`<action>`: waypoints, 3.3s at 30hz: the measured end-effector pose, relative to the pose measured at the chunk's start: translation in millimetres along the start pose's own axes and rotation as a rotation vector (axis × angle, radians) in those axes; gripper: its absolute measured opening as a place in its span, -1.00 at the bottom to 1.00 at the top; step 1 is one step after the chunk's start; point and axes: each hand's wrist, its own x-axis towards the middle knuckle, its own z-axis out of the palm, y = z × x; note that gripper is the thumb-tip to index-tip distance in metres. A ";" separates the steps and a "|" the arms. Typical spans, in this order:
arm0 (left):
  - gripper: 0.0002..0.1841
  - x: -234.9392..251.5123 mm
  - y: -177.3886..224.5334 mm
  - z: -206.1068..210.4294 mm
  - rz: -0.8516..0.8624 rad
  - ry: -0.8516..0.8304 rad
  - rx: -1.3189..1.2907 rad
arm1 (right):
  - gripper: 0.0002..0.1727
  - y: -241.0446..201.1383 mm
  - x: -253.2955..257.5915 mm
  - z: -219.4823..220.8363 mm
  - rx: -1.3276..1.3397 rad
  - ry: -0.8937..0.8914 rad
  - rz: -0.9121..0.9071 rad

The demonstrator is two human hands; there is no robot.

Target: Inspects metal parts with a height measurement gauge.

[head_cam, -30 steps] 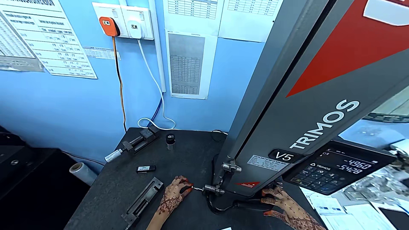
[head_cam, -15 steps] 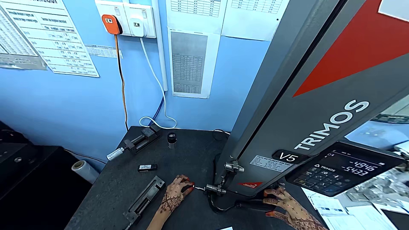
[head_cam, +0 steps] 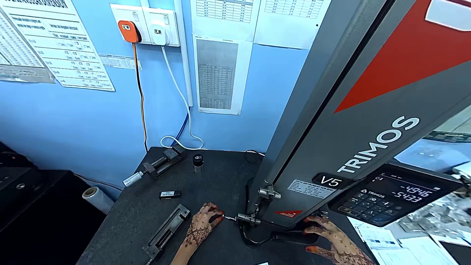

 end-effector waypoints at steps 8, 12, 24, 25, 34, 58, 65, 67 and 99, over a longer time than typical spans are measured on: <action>-0.64 0.3 0.8 -0.9 -0.003 0.012 0.008 | -0.49 25.2 28.0 -9.6 0.159 0.373 0.702; -0.65 0.5 3.0 -1.3 0.000 0.013 -0.004 | -0.49 33.1 23.1 -11.0 0.559 0.317 0.792; -0.62 0.3 3.8 -4.4 -0.017 -0.017 -0.016 | -0.19 44.9 0.4 -5.8 0.479 0.383 0.621; -0.62 0.3 3.8 -4.3 -0.021 -0.020 -0.016 | -0.20 40.3 -1.1 -5.6 0.394 0.402 0.611; -0.63 -0.4 -1.6 0.8 0.008 0.026 -0.011 | -0.47 -6.6 2.0 1.2 -0.160 -0.107 -0.034; -0.60 0.4 -0.2 -0.5 -0.005 -0.018 0.003 | -0.59 6.1 1.4 7.0 0.068 -0.080 -0.020; -0.61 0.1 -1.2 1.0 0.009 0.001 0.011 | -0.58 2.9 2.7 4.1 0.075 -0.087 -0.012; -0.61 0.1 -1.3 1.9 0.028 0.019 0.012 | -0.59 1.4 2.6 3.5 0.078 -0.090 -0.005; -0.67 -1.3 -2.7 5.2 0.078 0.074 -0.024 | -0.59 -15.4 6.7 -9.8 0.093 -0.172 0.025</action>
